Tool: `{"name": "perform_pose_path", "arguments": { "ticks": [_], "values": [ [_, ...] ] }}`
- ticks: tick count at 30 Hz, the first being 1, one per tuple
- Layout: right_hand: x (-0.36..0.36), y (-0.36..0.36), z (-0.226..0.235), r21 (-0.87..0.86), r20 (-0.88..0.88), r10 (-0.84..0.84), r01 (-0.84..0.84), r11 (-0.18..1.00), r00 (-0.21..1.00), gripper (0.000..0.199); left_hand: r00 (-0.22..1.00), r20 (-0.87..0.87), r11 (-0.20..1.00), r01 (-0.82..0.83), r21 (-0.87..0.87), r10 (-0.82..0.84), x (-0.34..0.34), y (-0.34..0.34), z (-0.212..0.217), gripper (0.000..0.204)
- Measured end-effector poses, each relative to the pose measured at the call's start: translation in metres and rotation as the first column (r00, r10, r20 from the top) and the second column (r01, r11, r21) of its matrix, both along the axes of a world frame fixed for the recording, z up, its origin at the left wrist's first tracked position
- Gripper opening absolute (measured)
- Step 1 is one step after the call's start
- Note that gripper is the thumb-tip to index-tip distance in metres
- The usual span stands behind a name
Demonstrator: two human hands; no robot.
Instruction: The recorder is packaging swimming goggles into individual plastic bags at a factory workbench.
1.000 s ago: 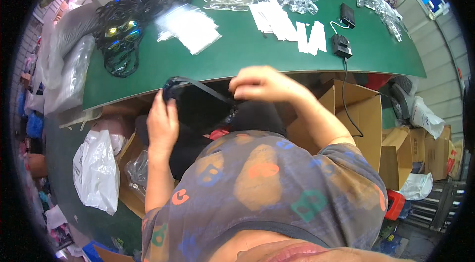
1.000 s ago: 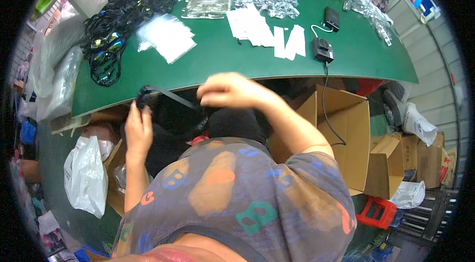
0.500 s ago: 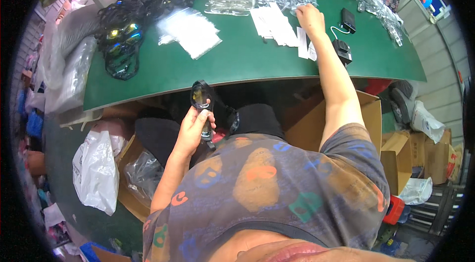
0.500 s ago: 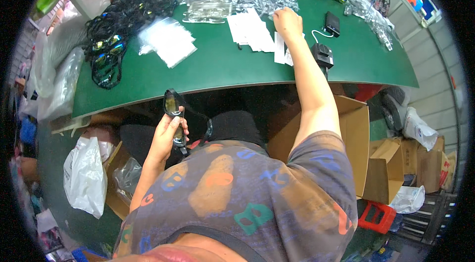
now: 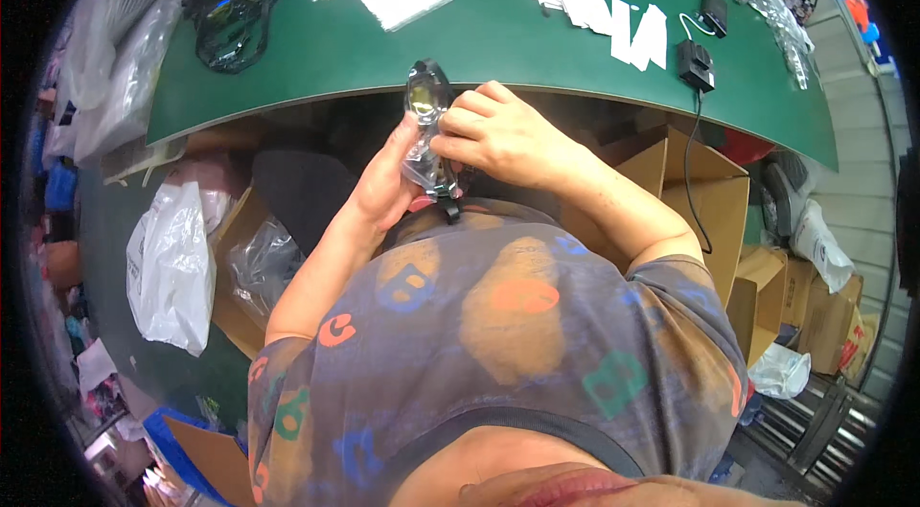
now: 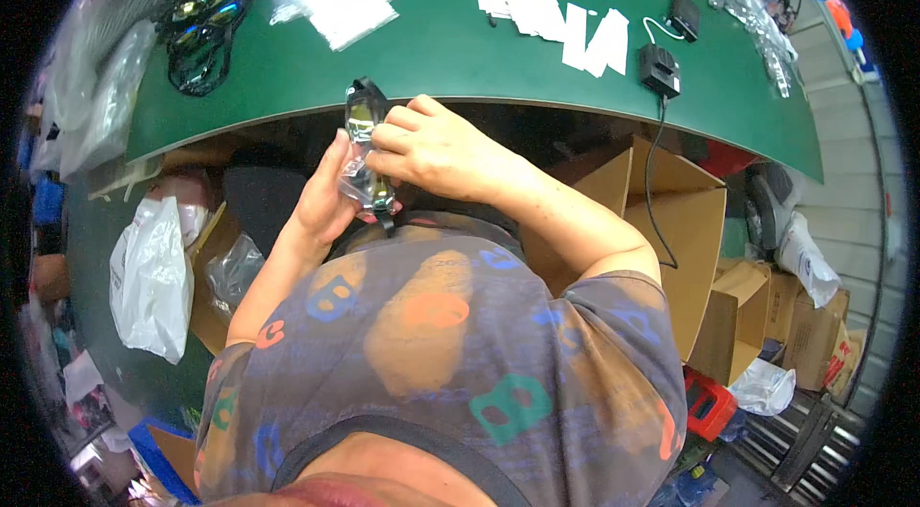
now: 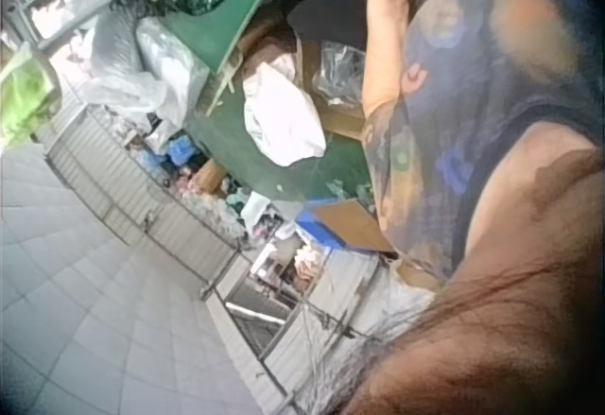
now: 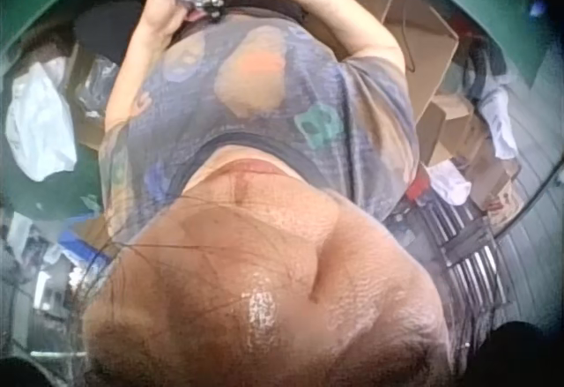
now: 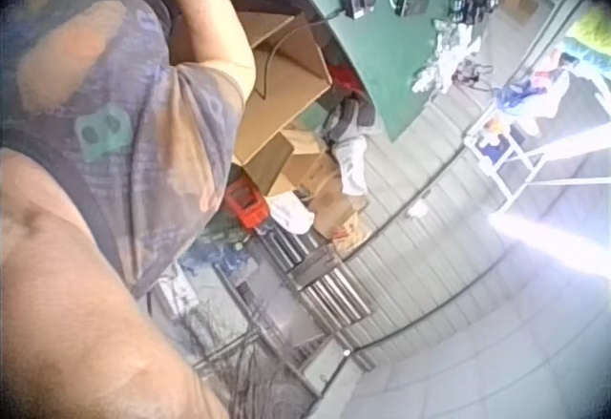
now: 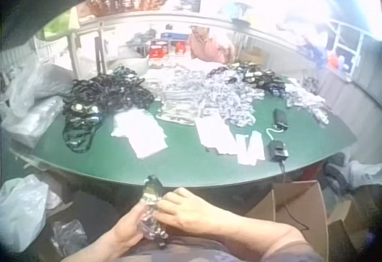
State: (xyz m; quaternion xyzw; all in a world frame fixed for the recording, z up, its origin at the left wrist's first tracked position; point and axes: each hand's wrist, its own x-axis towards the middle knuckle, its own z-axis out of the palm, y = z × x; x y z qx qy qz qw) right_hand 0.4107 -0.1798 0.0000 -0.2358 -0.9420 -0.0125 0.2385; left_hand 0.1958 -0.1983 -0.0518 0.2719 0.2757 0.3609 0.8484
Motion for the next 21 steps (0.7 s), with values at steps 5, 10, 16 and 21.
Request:
{"name": "perform_pose_path", "arguments": {
  "ticks": [5,10,16,21],
  "values": [
    [0.022,0.008,0.006,-0.137,0.042,-0.059,0.064,0.989,0.997,0.022,0.99,-0.12,0.993,0.086,0.082,-0.076,-0.004,-0.008,-0.01,0.035],
    [0.126,0.051,0.002,-0.062,-0.158,-0.703,0.703,0.708,0.694,0.017,1.0,-0.008,0.997,-0.024,0.07,0.024,-0.011,-0.007,-0.015,0.055],
    [0.188,0.029,-0.027,0.11,0.123,-0.904,0.9,0.422,0.409,0.036,0.998,-0.048,0.994,-0.03,0.108,0.036,-0.011,-0.005,-0.017,0.047],
    [0.156,-0.019,-0.042,0.179,0.062,-0.859,0.841,0.51,0.507,0.04,0.997,0.054,0.997,-0.058,0.049,0.055,-0.011,-0.003,-0.01,0.048]
  ]
}}
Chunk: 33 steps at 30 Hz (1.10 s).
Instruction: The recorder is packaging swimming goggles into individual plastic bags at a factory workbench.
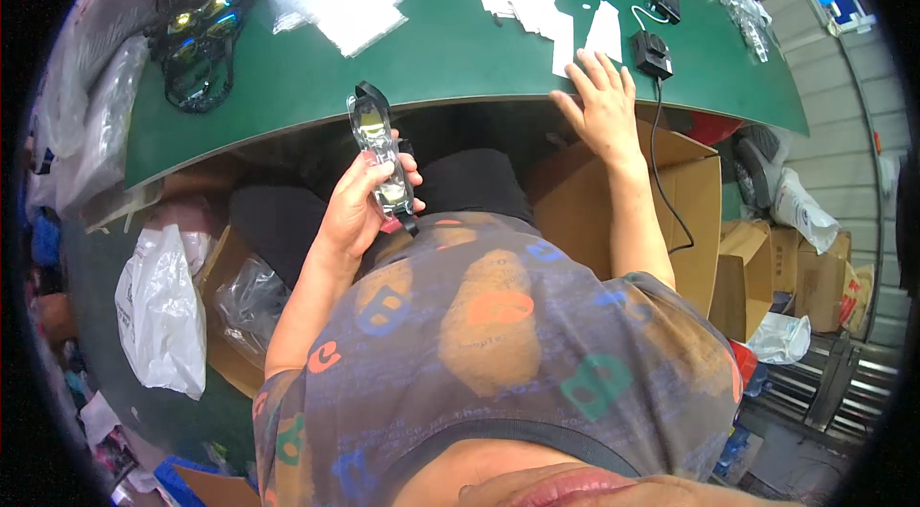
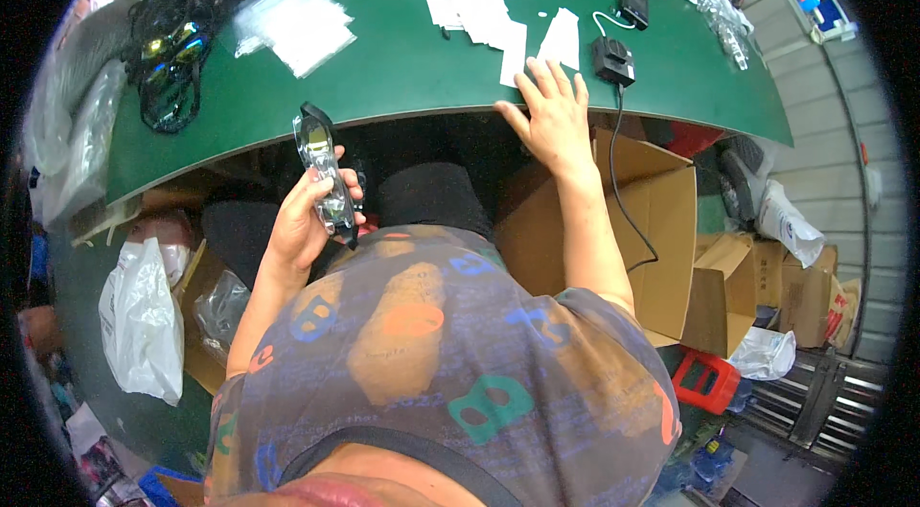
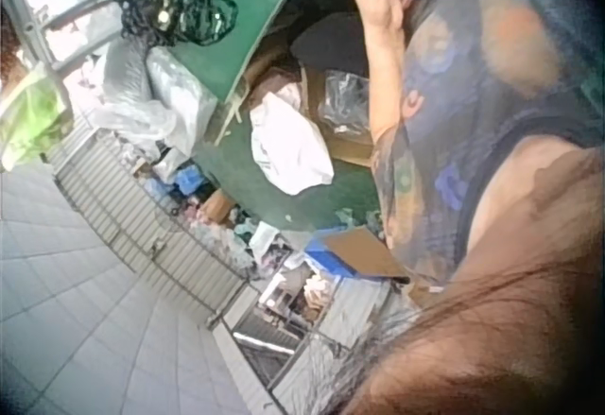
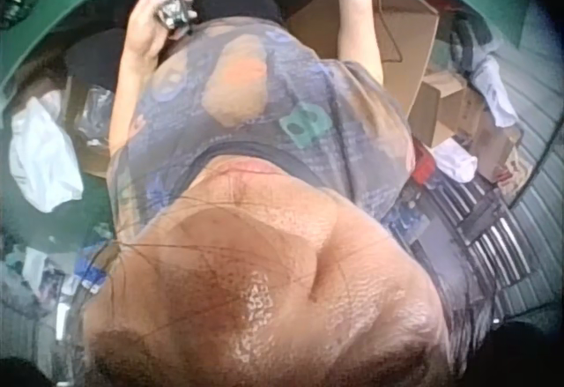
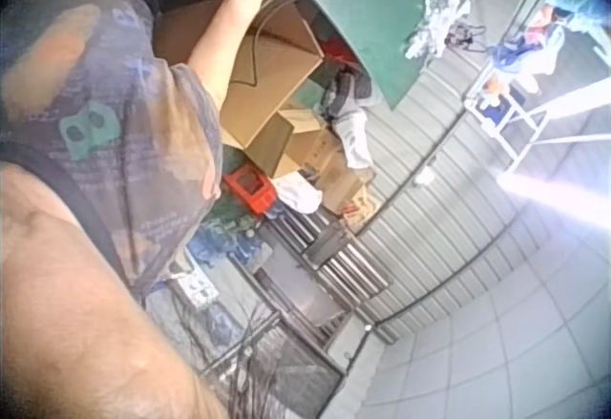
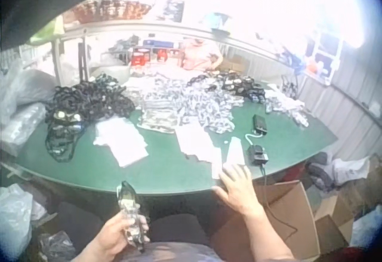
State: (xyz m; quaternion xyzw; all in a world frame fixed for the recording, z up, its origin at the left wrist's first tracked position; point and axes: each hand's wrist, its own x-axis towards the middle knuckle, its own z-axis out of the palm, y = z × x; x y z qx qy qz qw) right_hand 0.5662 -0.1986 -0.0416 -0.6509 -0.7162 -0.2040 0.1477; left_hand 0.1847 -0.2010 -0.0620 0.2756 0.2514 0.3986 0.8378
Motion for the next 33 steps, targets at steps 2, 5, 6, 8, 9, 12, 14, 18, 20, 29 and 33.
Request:
{"name": "perform_pose_path", "arguments": {
  "ticks": [2,5,6,8,9,12,14,18,20,29,33],
  "values": [
    [0.001,-0.009,0.0,-0.007,-0.036,0.064,-0.064,0.998,0.997,0.036,1.0,0.0,1.0,0.01,-0.028,-0.01,0.001,0.0,0.0,0.048],
    [0.004,-0.009,0.005,0.158,-0.189,0.239,-0.211,0.965,0.952,0.022,0.998,-0.037,0.999,0.047,0.009,-0.046,0.003,-0.001,-0.002,0.052],
    [0.003,-0.007,0.01,0.238,-0.302,0.293,-0.226,0.945,0.907,0.019,0.997,-0.037,0.998,0.062,0.016,-0.061,0.004,-0.001,-0.002,0.052],
    [-0.018,-0.014,0.029,0.081,-0.964,0.144,-0.268,0.96,0.225,0.015,0.997,-0.045,0.998,0.057,0.004,-0.057,0.005,-0.003,-0.003,0.053],
    [-0.03,-0.014,0.041,0.148,-0.987,0.106,-0.439,0.886,-0.118,0.017,0.998,-0.039,0.998,0.053,-0.022,-0.054,0.006,-0.003,-0.004,0.054],
    [-0.071,-0.004,0.061,0.091,-0.949,-0.145,-0.685,0.723,-0.28,0.025,0.996,-0.038,0.997,0.077,-0.022,-0.078,0.009,-0.003,-0.005,0.053],
    [-0.099,0.012,0.067,-0.049,-0.973,-0.207,-0.792,0.609,-0.099,0.022,0.996,-0.048,0.997,0.074,-0.026,-0.076,0.009,-0.004,-0.001,0.054],
    [-0.146,0.036,0.048,-0.168,-0.977,0.003,-0.787,0.593,0.211,0.024,0.992,-0.056,0.992,0.113,0.052,-0.11,0.007,-0.007,0.001,0.063],
    [-0.159,0.046,0.032,-0.152,-0.962,0.087,-0.774,0.615,0.258,0.025,0.995,-0.046,0.995,0.095,0.033,-0.094,0.005,-0.009,-0.003,0.059],
    [-0.188,0.036,-0.001,0.112,-0.916,0.291,-0.52,0.847,0.277,0.023,0.997,-0.03,0.997,-0.074,0.013,0.074,-0.012,-0.016,0.01,0.042],
    [-0.202,0.008,-0.025,-0.005,-0.95,-0.194,-0.605,0.796,-0.246,0.047,0.997,0.008,0.996,-0.073,0.047,0.073,-0.018,-0.01,0.015,0.044]
  ]
}}
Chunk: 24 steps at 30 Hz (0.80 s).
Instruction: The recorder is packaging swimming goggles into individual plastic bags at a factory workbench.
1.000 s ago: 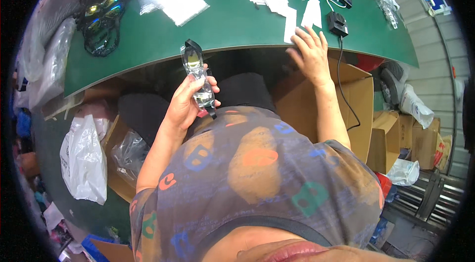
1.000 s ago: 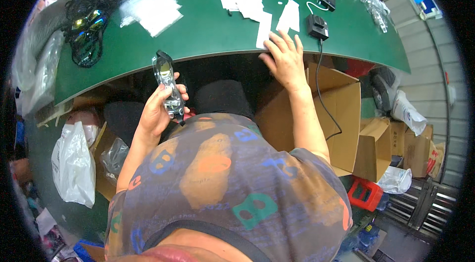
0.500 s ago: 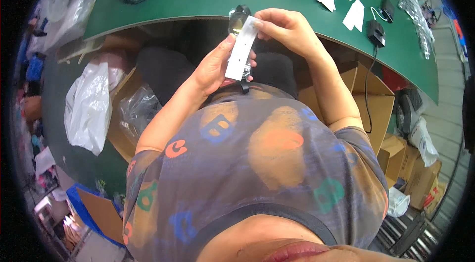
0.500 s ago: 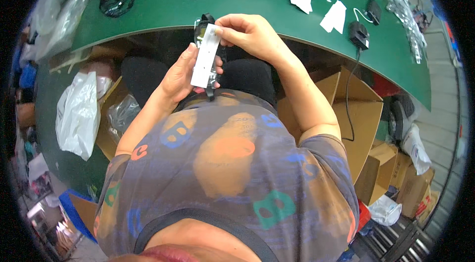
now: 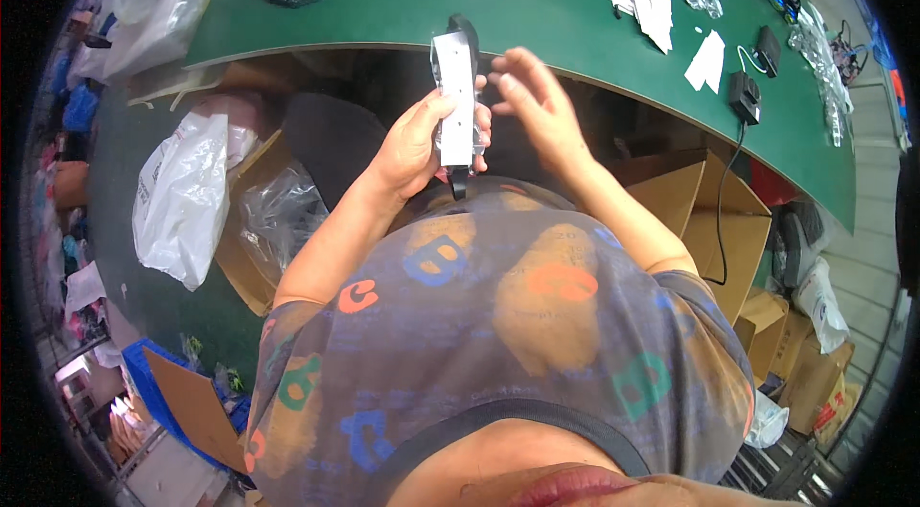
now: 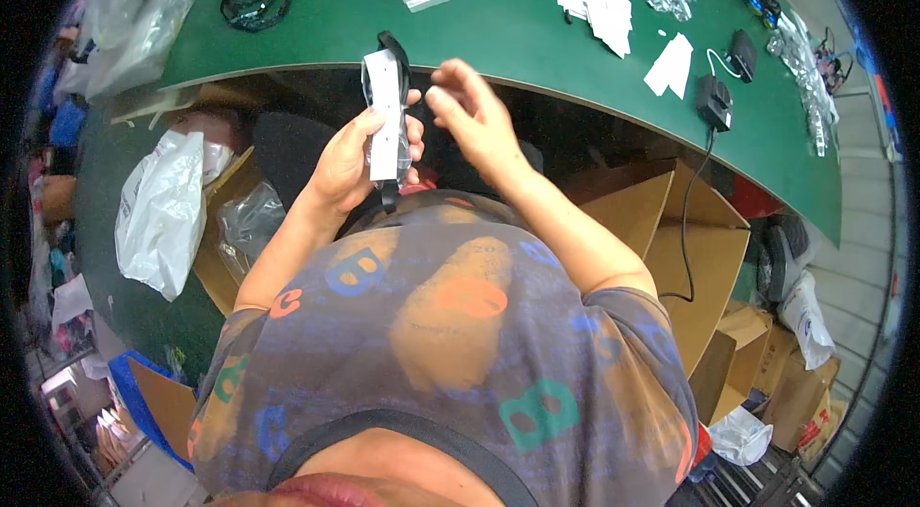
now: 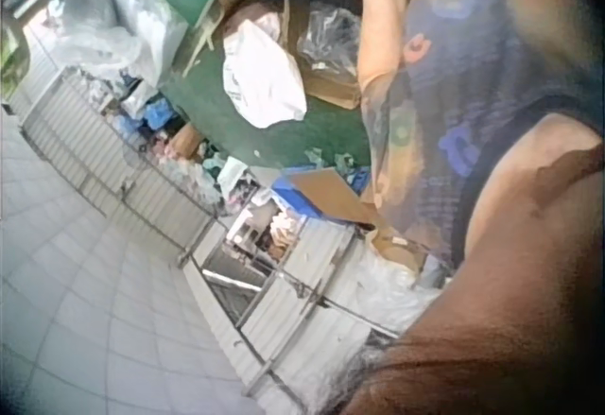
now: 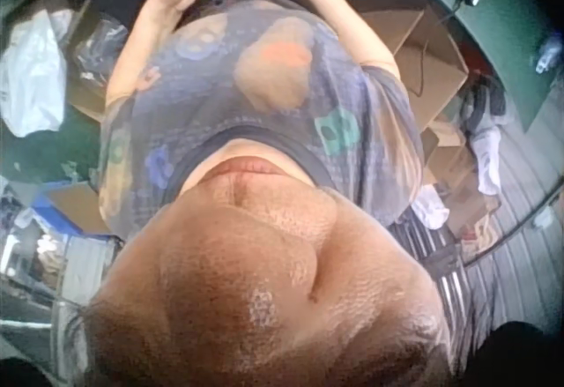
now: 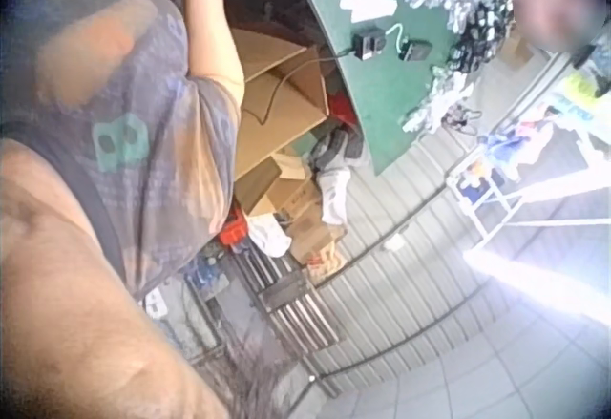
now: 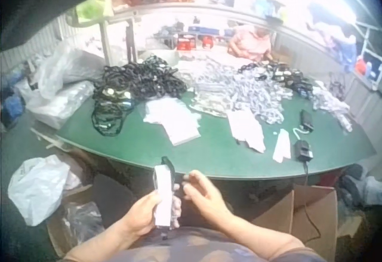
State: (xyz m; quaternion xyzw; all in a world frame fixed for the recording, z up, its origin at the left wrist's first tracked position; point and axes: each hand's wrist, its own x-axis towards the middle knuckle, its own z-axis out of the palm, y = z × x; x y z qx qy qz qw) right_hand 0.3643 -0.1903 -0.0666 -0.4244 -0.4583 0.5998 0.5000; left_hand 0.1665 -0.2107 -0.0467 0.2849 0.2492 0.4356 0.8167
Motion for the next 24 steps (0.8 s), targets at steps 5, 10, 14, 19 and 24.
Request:
{"name": "perform_pose_path", "arguments": {
  "ticks": [5,10,14,19,24],
  "values": [
    [0.001,-0.003,-0.014,-0.297,-0.477,0.28,-0.453,0.841,0.833,0.041,0.995,0.066,0.996,0.074,-0.051,-0.07,0.0,0.003,-0.002,0.052],
    [0.024,-0.014,-0.024,-0.465,-0.549,0.213,-0.507,0.726,0.808,0.029,0.977,-0.205,0.997,0.065,0.051,-0.053,-0.011,-0.002,-0.015,0.045],
    [0.049,-0.017,0.022,-0.33,-0.531,0.322,-0.542,0.773,0.784,0.035,0.987,-0.161,1.0,-0.01,0.002,0.011,-0.017,-0.001,-0.024,0.039],
    [0.056,0.015,0.074,0.045,-0.276,0.408,-0.413,0.91,0.87,0.045,0.973,-0.222,0.997,0.059,-0.051,-0.069,-0.018,-0.004,-0.028,0.038],
    [0.031,0.027,0.052,0.16,-0.032,0.132,-0.125,0.979,0.991,0.044,0.904,-0.419,0.989,0.126,0.082,-0.08,0.0,-0.01,-0.027,0.045]
  ]
}}
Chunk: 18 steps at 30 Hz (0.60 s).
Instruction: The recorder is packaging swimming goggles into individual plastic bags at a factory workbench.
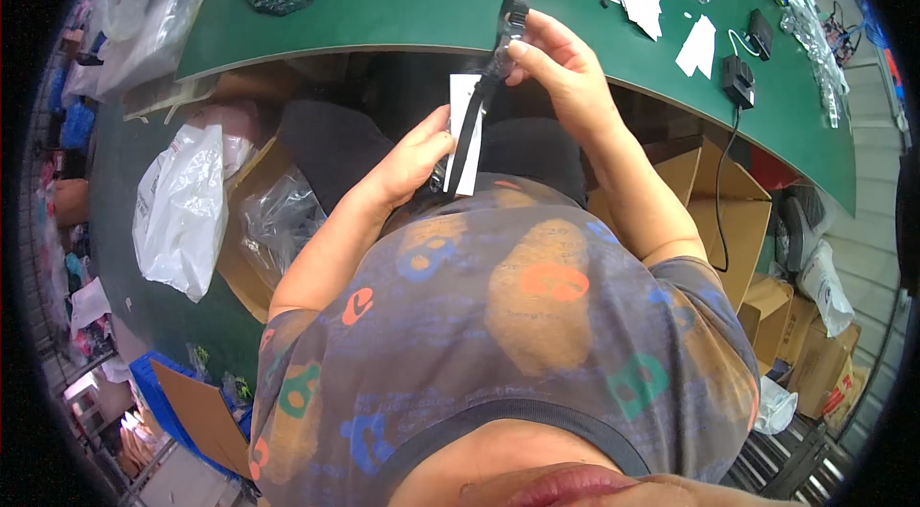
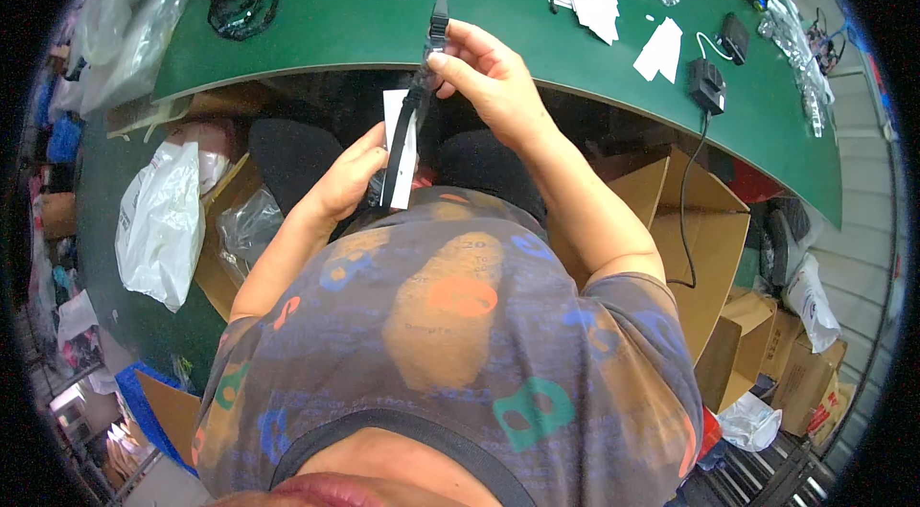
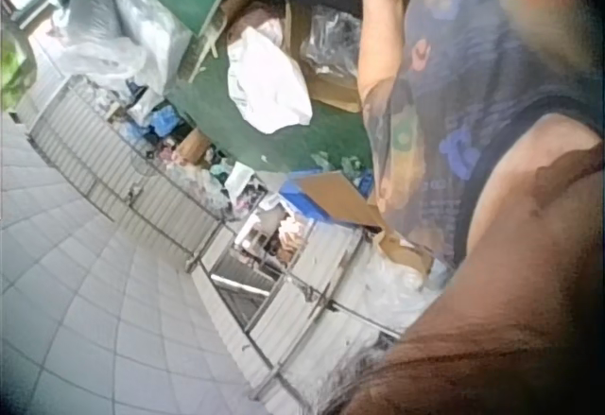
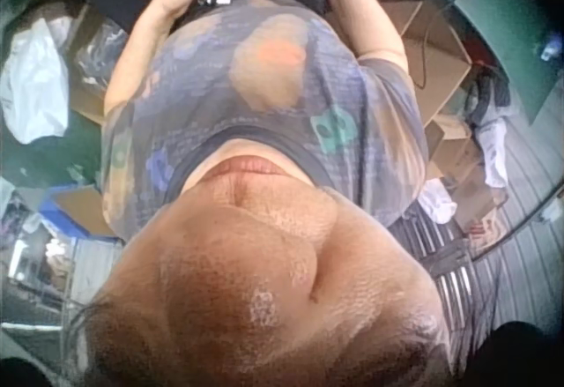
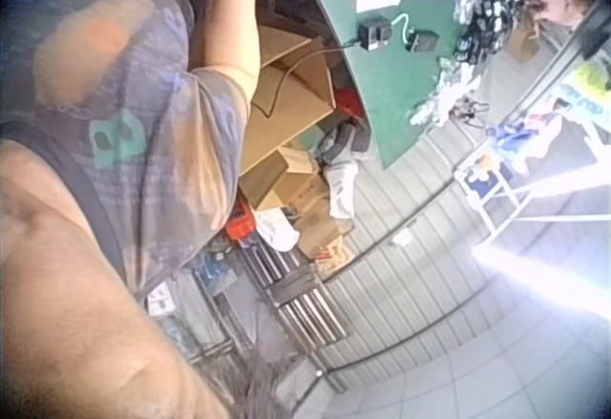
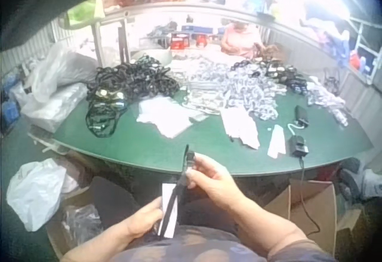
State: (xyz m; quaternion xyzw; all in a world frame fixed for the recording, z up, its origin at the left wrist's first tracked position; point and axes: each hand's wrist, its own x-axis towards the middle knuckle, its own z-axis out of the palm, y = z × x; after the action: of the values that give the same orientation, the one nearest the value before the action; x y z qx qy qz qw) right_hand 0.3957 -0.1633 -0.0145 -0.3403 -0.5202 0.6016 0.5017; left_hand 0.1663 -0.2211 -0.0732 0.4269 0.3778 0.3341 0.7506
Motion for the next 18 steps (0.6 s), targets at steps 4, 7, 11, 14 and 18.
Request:
{"name": "perform_pose_path", "arguments": {
  "ticks": [4,7,11,14,18],
  "values": [
    [-0.01,0.004,-0.033,0.224,0.355,-0.201,0.126,0.966,0.913,0.044,0.998,-0.045,0.998,0.055,0.024,-0.054,0.003,-0.006,-0.006,0.047],
    [-0.011,-0.003,-0.034,0.371,0.45,-0.337,0.17,0.913,0.827,0.046,0.995,-0.051,0.996,0.09,0.004,-0.089,-0.002,-0.005,-0.003,0.048],
    [-0.008,-0.008,-0.041,0.355,0.436,-0.372,0.223,0.908,0.82,0.046,0.995,-0.006,0.993,0.1,-0.067,-0.101,-0.002,-0.008,0.001,0.056],
    [-0.007,-0.014,-0.047,0.29,0.433,-0.373,0.265,0.92,0.821,0.046,0.977,-0.159,0.988,0.148,0.047,-0.139,-0.001,-0.013,0.009,0.061],
    [-0.005,-0.022,-0.054,0.145,0.275,-0.339,0.31,0.94,0.9,0.046,0.975,-0.146,0.986,0.166,-0.014,-0.166,-0.005,-0.014,0.017,0.059]
  ]
}}
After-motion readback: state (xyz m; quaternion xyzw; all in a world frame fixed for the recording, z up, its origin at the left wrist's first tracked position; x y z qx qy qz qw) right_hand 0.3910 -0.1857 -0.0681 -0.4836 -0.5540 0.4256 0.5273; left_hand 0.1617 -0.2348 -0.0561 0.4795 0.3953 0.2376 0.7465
